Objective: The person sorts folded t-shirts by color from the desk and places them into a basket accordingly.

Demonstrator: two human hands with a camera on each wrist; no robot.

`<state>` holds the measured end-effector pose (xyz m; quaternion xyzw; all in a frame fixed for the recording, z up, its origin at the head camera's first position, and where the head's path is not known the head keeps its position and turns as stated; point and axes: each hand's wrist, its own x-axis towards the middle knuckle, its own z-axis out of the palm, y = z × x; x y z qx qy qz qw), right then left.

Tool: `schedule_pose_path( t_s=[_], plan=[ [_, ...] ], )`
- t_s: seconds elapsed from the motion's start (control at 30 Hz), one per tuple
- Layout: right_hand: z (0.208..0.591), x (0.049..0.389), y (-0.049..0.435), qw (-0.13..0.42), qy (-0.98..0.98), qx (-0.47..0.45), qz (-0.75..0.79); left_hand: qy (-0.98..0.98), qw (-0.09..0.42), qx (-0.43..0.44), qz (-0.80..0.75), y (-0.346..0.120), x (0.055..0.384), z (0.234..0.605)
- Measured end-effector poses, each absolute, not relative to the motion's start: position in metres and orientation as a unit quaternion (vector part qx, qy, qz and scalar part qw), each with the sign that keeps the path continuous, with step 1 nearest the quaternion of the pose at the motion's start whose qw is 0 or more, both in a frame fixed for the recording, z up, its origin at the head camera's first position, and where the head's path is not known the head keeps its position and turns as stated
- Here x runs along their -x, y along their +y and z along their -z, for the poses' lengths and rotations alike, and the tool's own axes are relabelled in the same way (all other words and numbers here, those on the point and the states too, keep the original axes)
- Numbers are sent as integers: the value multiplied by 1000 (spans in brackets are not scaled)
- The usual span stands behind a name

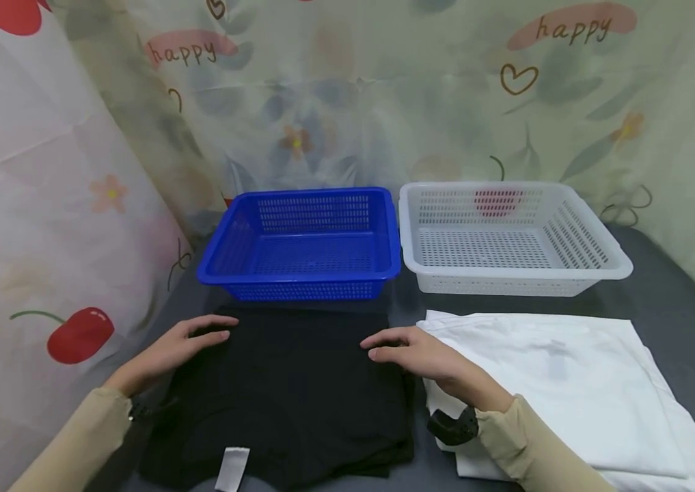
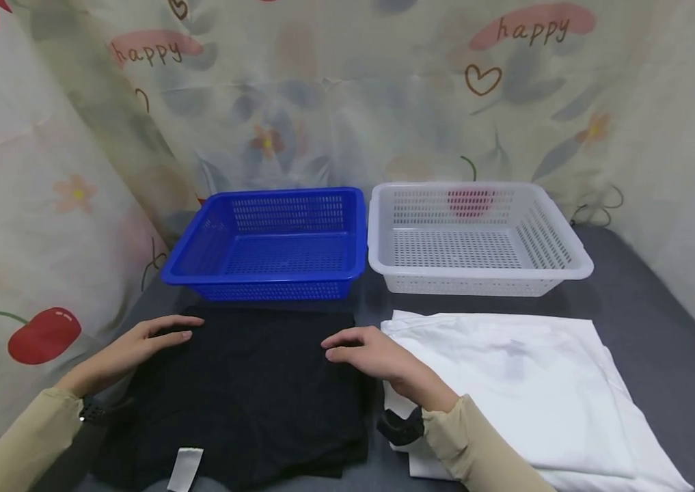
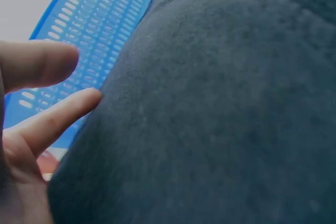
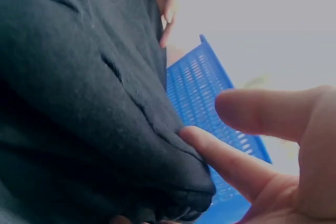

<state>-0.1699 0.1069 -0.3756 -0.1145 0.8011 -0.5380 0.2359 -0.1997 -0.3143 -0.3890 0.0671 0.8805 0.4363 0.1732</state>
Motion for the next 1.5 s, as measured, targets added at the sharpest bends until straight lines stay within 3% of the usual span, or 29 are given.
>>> schedule_pose_path(
  t_s=[0.17, 0.33, 0.5, 0.6, 0.83, 1.0, 1.2, 1.33, 1.5],
  plan=[
    [385, 176, 101, 204, 785, 91, 578, 870, 159, -54, -463, -313, 205, 389],
    [385, 169, 97, 142, 793, 112, 582, 852, 96, -85, -508, -309, 201, 385],
    [382, 164, 95, 138, 773, 141, 603, 846, 49, -98, -522, -307, 191, 380],
    [384, 163, 94, 132, 773, 150, 602, 820, 95, -83, -558, -311, 186, 378],
    [388, 160, 92, 83, 787, 203, 576, 742, 261, -85, -612, -326, 182, 378],
    [388, 161, 90, 61, 792, 232, 561, 717, 311, -113, -613, -334, 176, 377],
    [388, 163, 96, 119, 801, 191, 555, 653, 373, -147, -642, -351, 164, 379],
    [390, 166, 99, 189, 776, 159, 580, 667, 376, -130, -631, -354, 159, 383],
    [394, 167, 97, 223, 758, 168, 590, 754, 303, -83, -577, -337, 158, 389]
  ],
)
